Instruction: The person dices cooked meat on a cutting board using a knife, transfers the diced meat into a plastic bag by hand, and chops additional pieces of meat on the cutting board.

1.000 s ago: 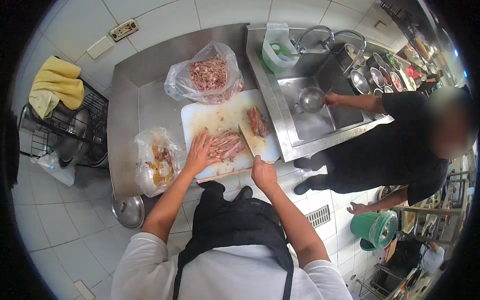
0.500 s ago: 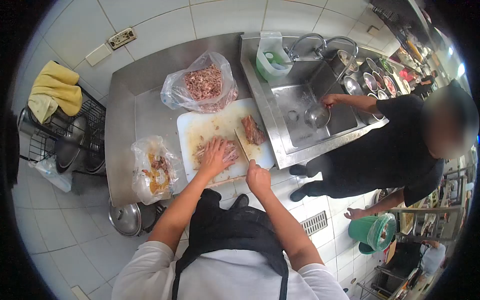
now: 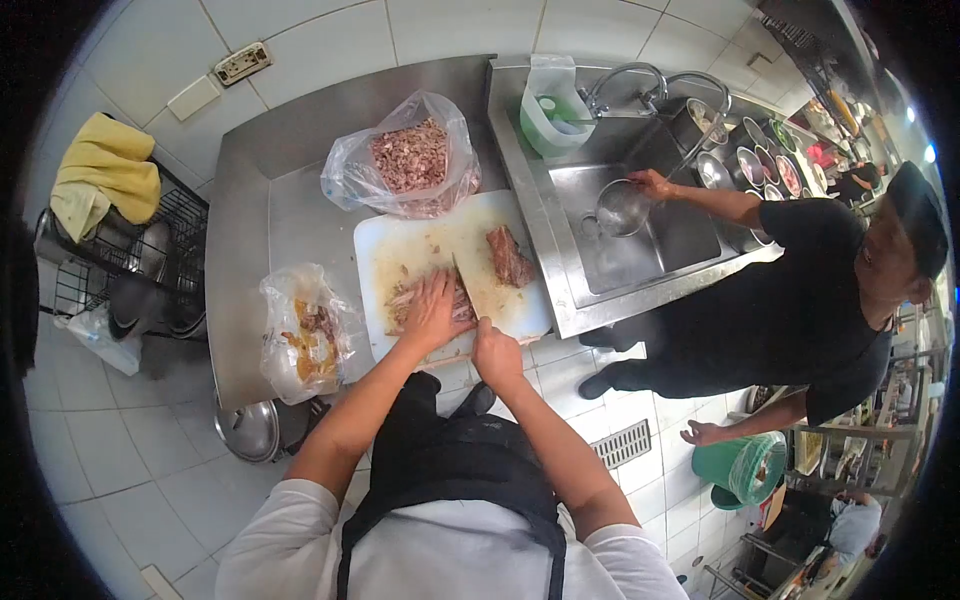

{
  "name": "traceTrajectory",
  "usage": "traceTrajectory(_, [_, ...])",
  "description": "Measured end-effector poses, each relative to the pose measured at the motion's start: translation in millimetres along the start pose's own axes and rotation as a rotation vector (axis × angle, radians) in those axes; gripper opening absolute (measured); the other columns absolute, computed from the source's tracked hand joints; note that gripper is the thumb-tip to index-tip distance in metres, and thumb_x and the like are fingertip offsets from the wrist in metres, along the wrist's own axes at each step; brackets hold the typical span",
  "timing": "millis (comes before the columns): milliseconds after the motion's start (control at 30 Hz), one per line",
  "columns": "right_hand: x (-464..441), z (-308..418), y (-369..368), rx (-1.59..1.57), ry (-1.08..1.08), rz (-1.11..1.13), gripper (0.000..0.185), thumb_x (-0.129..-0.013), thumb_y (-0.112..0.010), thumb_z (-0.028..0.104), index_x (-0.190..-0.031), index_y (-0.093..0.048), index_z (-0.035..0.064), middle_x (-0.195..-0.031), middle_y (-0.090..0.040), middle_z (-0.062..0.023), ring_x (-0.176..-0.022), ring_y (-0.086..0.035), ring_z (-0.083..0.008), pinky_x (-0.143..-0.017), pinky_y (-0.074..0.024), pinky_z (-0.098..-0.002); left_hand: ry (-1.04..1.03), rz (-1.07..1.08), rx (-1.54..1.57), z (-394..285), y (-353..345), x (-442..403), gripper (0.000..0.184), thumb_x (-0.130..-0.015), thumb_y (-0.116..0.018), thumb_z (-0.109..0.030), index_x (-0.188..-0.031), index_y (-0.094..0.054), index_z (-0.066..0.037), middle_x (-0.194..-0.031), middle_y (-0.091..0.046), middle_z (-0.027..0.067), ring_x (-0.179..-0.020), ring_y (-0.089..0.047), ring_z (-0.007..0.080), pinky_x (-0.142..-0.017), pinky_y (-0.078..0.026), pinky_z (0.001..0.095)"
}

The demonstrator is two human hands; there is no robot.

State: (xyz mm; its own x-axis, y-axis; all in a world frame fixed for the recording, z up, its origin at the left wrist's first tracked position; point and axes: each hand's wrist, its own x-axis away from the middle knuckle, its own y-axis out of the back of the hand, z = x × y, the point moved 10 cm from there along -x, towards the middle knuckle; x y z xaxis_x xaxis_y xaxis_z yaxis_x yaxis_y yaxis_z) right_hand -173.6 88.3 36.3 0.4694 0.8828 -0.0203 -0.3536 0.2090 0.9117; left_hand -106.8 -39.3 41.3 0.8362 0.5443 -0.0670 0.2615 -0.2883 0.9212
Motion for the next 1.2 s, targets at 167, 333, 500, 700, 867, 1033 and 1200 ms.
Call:
traceTrajectory(167, [7.6, -33.7, 27.7, -0.070, -0.161, -0.069, 0.016, -0.099, -0.061, 0.014, -0.097, -0.051, 0.0009, -0.070, -0.067, -0.0284, -0.065, -0.068, -0.0482, -0.059, -0.0529, -0.0591, -0.005, -0.004, 0.027, -1.4, -8.7, -1.7, 0.093, -0.081, -0.085, -0.038, -0.151, -0.044, 0.007, -0.155, -0.047, 0.0258, -0.149, -0.039, 0.0416, -0.125, -0.030, 0.0534])
traceTrajectory(333, [16.9, -30.8, 30.6, 0.009, -0.060, -0.004, 0.012, -0.097, -0.059, 0.010, -0.095, -0.052, 0.0006, -0.072, -0.069, -0.0259, -0.066, -0.070, -0.0461, -0.059, -0.0554, -0.0562, -0.130, 0.016, 0.075, 2.8, -11.8, 2.1, 0.080, -0.086, -0.080, -0.026, -0.150, -0.044, 0.007, -0.154, -0.048, 0.0239, -0.148, -0.040, 0.0413, -0.123, -0.032, 0.0528])
traceTrajectory(500, [11.9, -11.9, 23.9, -0.036, 0.008, 0.029, 0.009, -0.097, -0.057, 0.007, -0.094, -0.051, 0.0006, -0.071, -0.068, -0.0261, -0.065, -0.070, -0.0457, -0.058, -0.0556, -0.0546, -0.109, -0.025, 0.042, 5.2, -3.0, 6.5, 0.081, -0.087, -0.079, -0.029, -0.150, -0.044, 0.008, -0.153, -0.049, 0.0242, -0.146, -0.043, 0.0398, -0.124, -0.032, 0.0534])
traceTrajectory(700, [8.9, 11.3, 47.5, -0.033, 0.021, 0.031, 0.008, -0.095, -0.056, 0.006, -0.093, -0.051, -0.0001, -0.071, -0.068, -0.0265, -0.065, -0.071, -0.0441, -0.059, -0.0564, -0.0537, -0.035, -0.069, 0.063, 3.7, 0.6, 10.5, 0.079, -0.090, -0.076, -0.033, -0.149, -0.046, 0.011, -0.150, -0.051, 0.0257, -0.143, -0.046, 0.0399, -0.124, -0.030, 0.0531])
traceTrajectory(867, [14.2, 17.6, 37.8, 0.028, 0.017, 0.161, 0.006, -0.092, -0.054, 0.003, -0.095, -0.051, -0.0014, -0.074, -0.070, -0.0283, -0.068, -0.072, -0.0453, -0.062, -0.0576, -0.0540, -0.053, -0.117, 0.012, 4.1, -1.6, 15.3, 0.073, -0.095, -0.070, -0.035, -0.147, -0.049, 0.011, -0.149, -0.053, 0.0254, -0.143, -0.046, 0.0388, -0.124, -0.030, 0.0525])
traceTrajectory(1033, [9.1, 19.4, 24.9, 0.056, -0.036, 0.253, 0.011, -0.091, -0.054, 0.002, -0.101, -0.052, -0.0037, -0.077, -0.071, -0.0292, -0.071, -0.072, -0.0463, -0.064, -0.0579, -0.0552, -0.069, -0.083, -0.072, 1.6, -16.8, 12.8, 0.064, -0.099, -0.064, -0.034, -0.144, -0.053, 0.011, -0.150, -0.054, 0.0230, -0.144, -0.046, 0.0370, -0.124, -0.031, 0.0516])
traceTrajectory(1200, [-15.3, 9.1, -2.6, 0.007, -0.031, 0.211, 0.011, -0.093, -0.052, 0.003, -0.102, -0.053, -0.0039, -0.077, -0.070, -0.0298, -0.071, -0.072, -0.0471, -0.064, -0.0578, -0.0555, -0.119, -0.084, -0.080, 3.1, -21.4, 11.2, 0.062, -0.099, -0.063, -0.032, -0.143, -0.054, 0.010, -0.150, -0.055, 0.0218, -0.145, -0.044, 0.0365, -0.123, -0.032, 0.0501])
